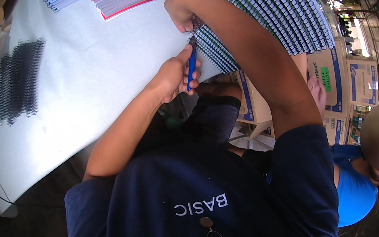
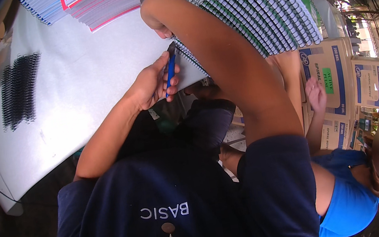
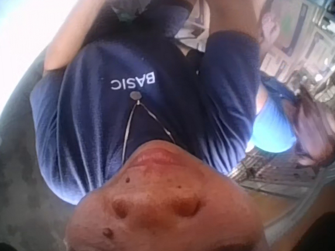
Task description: The person uses blue-handled pliers to trim the ends of metal spirals on a stack of green notebooks and then moves a notebook aside.
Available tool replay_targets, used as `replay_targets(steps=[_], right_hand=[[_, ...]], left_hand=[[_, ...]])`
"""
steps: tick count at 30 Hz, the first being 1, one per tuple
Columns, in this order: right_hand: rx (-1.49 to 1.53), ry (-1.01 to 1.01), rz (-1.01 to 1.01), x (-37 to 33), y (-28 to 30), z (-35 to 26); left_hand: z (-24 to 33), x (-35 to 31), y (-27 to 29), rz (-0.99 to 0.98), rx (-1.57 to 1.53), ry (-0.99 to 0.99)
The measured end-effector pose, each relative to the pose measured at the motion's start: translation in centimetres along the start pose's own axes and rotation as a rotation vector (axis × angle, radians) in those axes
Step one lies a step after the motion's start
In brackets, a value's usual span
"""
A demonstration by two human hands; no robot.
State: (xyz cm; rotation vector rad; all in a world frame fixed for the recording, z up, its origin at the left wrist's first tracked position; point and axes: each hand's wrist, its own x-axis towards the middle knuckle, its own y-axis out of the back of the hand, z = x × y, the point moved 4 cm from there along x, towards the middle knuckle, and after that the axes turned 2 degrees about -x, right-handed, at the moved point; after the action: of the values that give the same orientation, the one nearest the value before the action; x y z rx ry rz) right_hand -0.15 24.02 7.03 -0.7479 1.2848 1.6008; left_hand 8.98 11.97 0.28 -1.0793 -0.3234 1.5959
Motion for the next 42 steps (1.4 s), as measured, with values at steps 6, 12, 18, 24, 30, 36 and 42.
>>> replay_targets(steps=[6, 12, 18, 24, 30, 36, 42], right_hand=[[0.036, 0.043, 0.035, -0.6, 0.6, -0.1], [0.075, 0.022, 0.062, -0.8, 0.4, 0.0], [0.03, -0.004, 0.076, -0.9, 0.5, -0.1], [0.071, -0.027, 0.075, -1.3, 0.9, -0.3], [0.032, -0.166, -0.247, 0.9, 0.0, 1.0], [0.116, -0.136, -0.251, 2.3, -0.1, 1.4], [0.086, 0.049, -0.13, -0.1, 0.7, 1.4]], left_hand=[[0.4, -0.3, -0.2, -0.113, -0.027, -0.04], [0.6, -0.1, 0.1, 0.001, 0.015, -0.032], [1.2, -0.7, -1.1, -0.104, -0.06, -0.11], [1.1, -0.4, 0.1, -0.056, 0.02, -0.088], [1.3, -0.9, -1.5, -0.146, -0.015, -0.109], [0.4, 1.3, 0.0, -0.609, -0.304, -0.156], [1.7, -1.4, -2.1, -0.111, -0.029, -0.118]])
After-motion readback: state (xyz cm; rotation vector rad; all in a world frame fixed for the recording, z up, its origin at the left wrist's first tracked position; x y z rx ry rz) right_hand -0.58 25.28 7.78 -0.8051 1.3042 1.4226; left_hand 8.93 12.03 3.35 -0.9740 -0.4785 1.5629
